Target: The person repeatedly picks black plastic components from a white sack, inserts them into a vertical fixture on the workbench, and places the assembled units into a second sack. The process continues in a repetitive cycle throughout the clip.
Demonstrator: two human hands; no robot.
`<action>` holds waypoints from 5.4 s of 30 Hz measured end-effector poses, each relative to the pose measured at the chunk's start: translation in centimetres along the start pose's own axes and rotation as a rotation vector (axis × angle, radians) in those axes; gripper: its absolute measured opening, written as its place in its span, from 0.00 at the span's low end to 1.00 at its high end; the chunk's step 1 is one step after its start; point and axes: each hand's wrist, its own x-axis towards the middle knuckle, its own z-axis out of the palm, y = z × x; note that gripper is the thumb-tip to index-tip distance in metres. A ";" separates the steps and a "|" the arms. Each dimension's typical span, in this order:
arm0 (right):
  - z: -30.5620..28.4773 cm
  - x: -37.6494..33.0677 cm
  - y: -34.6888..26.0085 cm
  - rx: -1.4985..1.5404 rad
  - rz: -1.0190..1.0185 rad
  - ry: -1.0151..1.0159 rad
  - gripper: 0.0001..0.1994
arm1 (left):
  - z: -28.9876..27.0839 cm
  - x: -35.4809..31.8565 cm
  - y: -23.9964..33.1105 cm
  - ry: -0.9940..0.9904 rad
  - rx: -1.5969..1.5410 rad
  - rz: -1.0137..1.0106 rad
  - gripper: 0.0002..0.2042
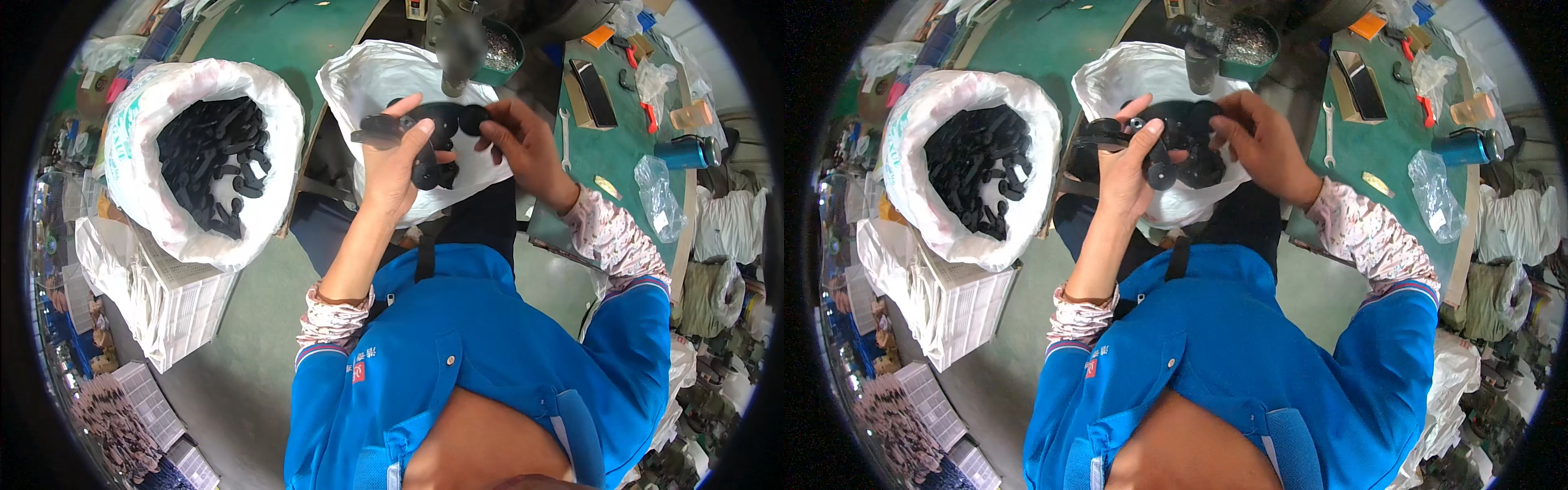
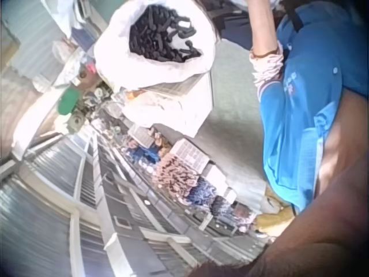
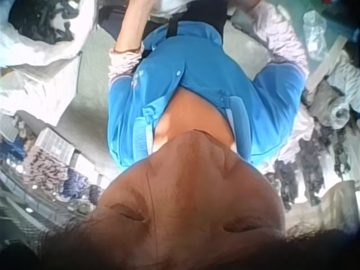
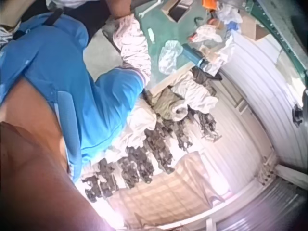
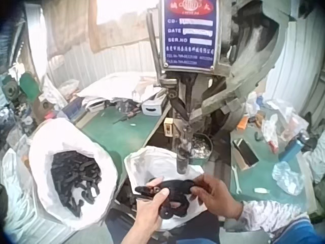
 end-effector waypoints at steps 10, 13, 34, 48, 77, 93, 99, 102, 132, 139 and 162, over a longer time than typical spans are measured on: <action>-3.5 5.7 -4.1 -0.012 -0.255 0.115 0.17 | 0.6 -0.2 0.3 -0.104 -0.002 -0.082 0.29; -2.1 8.6 -9.9 0.043 -0.143 0.227 0.11 | 0.3 -0.3 0.0 -0.031 -0.018 -0.006 0.31; -1.7 4.8 -1.3 -0.018 0.129 -0.080 0.14 | -0.4 0.6 -0.2 0.112 -0.100 -0.054 0.12; -0.1 2.4 -1.8 -0.223 -0.179 -0.165 0.13 | 0.4 -0.1 -0.3 -0.064 0.076 -0.217 0.13; -1.6 4.2 -2.8 -0.308 -0.150 -0.018 0.14 | -0.5 0.6 0.1 0.002 0.431 -0.279 0.17; -0.8 2.0 -2.9 -0.289 -0.071 -0.150 0.17 | 0.7 -0.8 0.0 -0.190 0.410 -0.263 0.20; -0.9 2.7 -1.2 -0.123 -0.023 -0.175 0.15 | 1.8 -1.1 -0.3 -0.304 0.445 -0.236 0.22; -2.0 4.0 -2.9 -0.034 -0.059 -0.043 0.16 | 1.1 -0.8 -1.1 -0.210 0.368 -0.290 0.21; 3.1 -2.5 0.1 -0.555 -0.603 -0.085 0.27 | -6.5 -0.8 1.4 -0.051 0.051 -0.042 0.13; 2.6 -6.3 2.8 -0.419 -0.326 0.044 0.21 | -22.7 1.1 14.4 0.244 1.618 0.221 0.31; 5.5 -7.7 4.3 -0.289 -0.232 0.043 0.20 | -26.3 4.6 18.0 -0.365 2.034 -0.570 0.50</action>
